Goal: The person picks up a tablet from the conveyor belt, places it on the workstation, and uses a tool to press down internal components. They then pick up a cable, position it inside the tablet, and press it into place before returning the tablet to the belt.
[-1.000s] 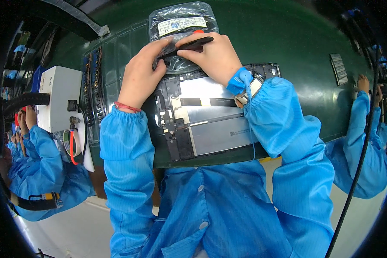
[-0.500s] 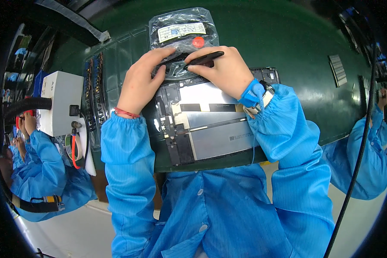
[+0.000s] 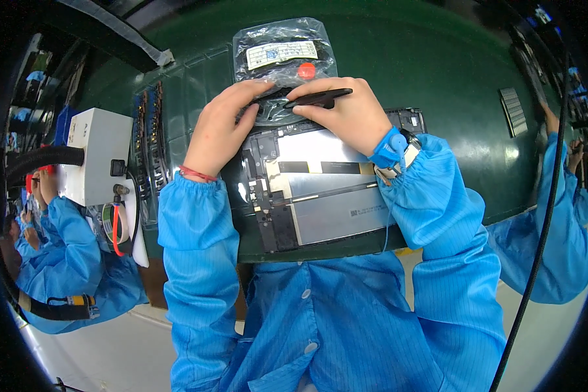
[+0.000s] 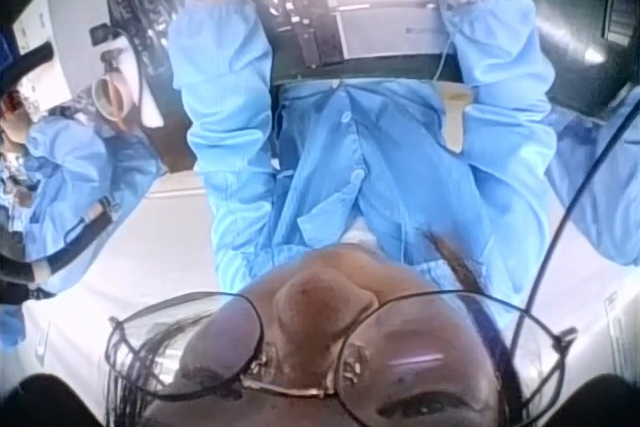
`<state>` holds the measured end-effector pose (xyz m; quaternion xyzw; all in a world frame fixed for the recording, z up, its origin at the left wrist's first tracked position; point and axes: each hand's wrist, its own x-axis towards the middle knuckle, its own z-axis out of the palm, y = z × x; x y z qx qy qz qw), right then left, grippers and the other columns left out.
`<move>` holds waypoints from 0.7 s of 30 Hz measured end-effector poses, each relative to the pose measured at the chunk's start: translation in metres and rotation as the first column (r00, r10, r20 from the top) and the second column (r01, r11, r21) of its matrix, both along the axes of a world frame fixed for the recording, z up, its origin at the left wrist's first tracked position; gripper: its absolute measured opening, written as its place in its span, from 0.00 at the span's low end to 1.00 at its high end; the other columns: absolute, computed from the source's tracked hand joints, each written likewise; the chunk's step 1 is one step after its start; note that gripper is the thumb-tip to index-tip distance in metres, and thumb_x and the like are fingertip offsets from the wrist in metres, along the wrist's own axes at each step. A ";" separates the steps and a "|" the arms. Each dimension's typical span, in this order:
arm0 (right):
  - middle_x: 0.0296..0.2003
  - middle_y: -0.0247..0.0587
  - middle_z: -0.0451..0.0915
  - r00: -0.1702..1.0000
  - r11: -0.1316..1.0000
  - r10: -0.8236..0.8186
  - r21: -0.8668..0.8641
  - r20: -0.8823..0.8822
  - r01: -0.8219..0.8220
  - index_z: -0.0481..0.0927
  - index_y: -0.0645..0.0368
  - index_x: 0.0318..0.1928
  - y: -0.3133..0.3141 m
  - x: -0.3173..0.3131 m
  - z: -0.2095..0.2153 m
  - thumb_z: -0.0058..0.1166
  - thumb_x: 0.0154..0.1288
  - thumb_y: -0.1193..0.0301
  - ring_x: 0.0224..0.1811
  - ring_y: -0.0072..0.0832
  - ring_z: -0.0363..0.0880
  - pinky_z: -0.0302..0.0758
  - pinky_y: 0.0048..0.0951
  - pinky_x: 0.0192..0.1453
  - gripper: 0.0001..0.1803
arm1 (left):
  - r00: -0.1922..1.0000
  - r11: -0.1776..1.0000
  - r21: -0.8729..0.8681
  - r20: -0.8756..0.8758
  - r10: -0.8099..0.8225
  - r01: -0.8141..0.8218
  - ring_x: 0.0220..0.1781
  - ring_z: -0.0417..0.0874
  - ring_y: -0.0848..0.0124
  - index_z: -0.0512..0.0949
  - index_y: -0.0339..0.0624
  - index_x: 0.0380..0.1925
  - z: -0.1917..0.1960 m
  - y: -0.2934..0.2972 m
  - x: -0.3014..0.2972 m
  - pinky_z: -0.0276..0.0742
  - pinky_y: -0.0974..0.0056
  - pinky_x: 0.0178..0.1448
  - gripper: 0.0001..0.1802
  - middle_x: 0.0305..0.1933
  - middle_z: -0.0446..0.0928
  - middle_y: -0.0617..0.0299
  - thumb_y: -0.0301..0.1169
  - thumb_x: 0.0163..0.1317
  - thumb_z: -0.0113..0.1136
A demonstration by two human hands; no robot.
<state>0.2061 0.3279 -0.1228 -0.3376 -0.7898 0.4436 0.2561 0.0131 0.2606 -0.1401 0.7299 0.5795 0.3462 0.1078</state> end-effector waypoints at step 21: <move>0.36 0.51 0.76 0.575 0.915 -0.244 -0.383 -0.781 -0.131 0.73 0.67 0.39 -0.157 0.102 0.028 0.50 0.54 0.80 0.38 0.29 0.75 0.73 0.29 0.45 0.10 | 0.947 0.883 0.432 0.317 0.043 -0.184 0.48 0.74 0.61 0.78 0.44 0.29 0.059 -0.034 0.008 0.68 0.63 0.51 0.13 0.48 0.72 0.57 0.17 0.46 0.48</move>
